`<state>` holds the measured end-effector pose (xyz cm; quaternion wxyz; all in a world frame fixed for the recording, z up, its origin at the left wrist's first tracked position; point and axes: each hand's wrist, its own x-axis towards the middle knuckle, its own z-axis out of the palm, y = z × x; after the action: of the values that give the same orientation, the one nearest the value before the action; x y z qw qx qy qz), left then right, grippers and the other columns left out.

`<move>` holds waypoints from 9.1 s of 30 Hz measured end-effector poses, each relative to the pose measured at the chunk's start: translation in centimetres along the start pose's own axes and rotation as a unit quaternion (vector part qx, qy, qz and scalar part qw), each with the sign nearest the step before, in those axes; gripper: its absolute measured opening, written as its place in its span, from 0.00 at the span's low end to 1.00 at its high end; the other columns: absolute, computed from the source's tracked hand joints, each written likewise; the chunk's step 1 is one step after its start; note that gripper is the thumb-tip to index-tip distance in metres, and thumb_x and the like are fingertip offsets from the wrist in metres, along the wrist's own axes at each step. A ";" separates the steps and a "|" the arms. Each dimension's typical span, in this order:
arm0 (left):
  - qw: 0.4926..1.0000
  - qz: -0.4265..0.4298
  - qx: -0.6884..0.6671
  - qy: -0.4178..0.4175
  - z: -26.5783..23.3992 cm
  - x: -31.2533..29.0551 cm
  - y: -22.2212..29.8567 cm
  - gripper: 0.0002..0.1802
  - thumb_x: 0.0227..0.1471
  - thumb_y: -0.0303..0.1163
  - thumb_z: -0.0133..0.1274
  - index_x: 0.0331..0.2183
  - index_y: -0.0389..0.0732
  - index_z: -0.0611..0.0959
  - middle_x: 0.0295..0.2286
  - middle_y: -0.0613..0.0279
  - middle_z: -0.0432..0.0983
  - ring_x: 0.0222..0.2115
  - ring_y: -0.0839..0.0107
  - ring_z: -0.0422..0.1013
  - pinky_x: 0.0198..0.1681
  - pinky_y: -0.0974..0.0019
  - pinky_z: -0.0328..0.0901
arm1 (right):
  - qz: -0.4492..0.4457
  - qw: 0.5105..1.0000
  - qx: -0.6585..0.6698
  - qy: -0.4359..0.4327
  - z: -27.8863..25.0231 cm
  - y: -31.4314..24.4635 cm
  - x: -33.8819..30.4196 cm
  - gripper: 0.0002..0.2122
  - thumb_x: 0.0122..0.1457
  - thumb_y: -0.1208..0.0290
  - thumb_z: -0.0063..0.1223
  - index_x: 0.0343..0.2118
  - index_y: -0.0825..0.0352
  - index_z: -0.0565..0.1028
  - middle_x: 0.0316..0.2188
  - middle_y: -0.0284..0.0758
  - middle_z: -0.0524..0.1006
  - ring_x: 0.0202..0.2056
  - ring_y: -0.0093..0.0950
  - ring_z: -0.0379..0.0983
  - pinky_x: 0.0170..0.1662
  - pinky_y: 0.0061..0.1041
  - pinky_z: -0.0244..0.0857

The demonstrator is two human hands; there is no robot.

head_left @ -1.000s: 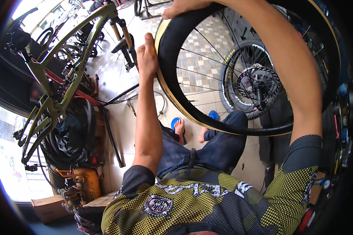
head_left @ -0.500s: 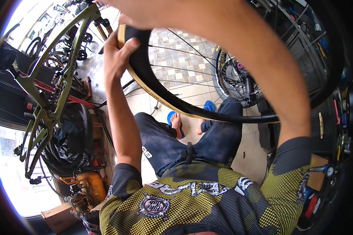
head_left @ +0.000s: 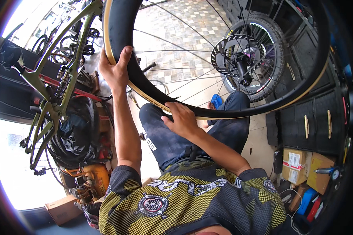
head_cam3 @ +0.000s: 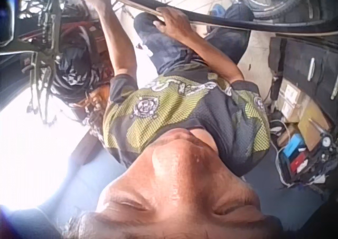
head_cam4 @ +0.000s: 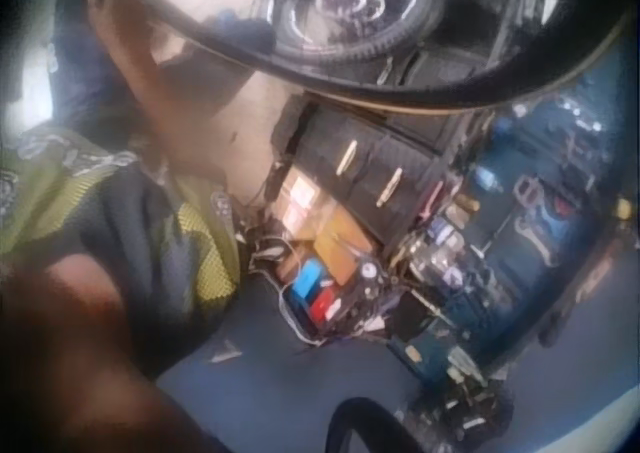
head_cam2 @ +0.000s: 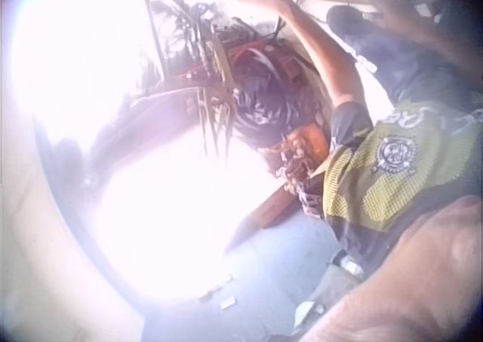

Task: The person installs a bicycle tire onto a wheel rim by hand, seating the bead around the rim. They then apply sealant from a bottle into the tire through the valve stem and rotate the wheel to distribute the sealant.

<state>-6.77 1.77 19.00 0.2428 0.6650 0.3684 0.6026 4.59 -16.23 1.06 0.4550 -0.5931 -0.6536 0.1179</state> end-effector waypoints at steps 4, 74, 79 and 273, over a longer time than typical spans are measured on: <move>0.998 0.029 -0.054 0.031 -2.5 -1.5 -2.4 0.32 0.49 0.47 0.72 0.43 0.30 0.81 0.30 0.62 0.80 0.30 0.75 0.75 0.36 0.71 0.69 | 0.006 1.000 -0.021 -0.017 1.5 -0.4 -2.2 0.26 0.54 0.61 0.66 0.53 0.67 0.73 0.39 0.43 0.80 0.41 0.43 0.78 0.46 0.40 0.69; 0.675 -0.568 -0.437 -0.174 46.1 22.2 -18.4 0.34 0.57 0.13 0.53 0.56 0.58 0.63 0.48 0.62 0.73 0.50 0.62 0.74 0.60 0.44 0.71 | -0.071 0.921 -0.316 0.218 -42.8 20.6 60.2 0.18 0.51 0.65 0.68 0.38 0.63 0.70 0.29 0.32 0.80 0.31 0.33 0.79 0.39 0.37 0.60; 0.662 -0.605 -0.234 -0.376 47.6 27.5 -24.8 0.53 0.60 0.35 0.64 0.68 0.61 0.43 0.59 0.49 0.69 0.53 0.54 0.74 0.49 0.38 0.73 | -0.071 0.925 -0.313 0.203 -42.6 24.5 68.0 0.17 0.50 0.64 0.69 0.36 0.62 0.71 0.28 0.32 0.80 0.33 0.35 0.79 0.42 0.38 0.62; 0.533 -0.069 -0.478 -0.695 117.6 134.1 -34.7 0.67 0.23 0.43 0.84 0.64 0.29 0.70 0.54 0.50 0.79 0.54 0.61 0.76 0.57 0.58 0.71 | 0.021 0.949 0.058 0.309 -58.1 64.2 157.4 0.54 0.46 0.72 0.80 0.71 0.57 0.48 0.49 0.40 0.77 0.48 0.30 0.78 0.52 0.32 0.72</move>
<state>101.96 142.10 57.58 0.7445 0.6319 -0.2147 0.0178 108.73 117.57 60.52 0.6661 -0.5865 -0.4602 -0.0236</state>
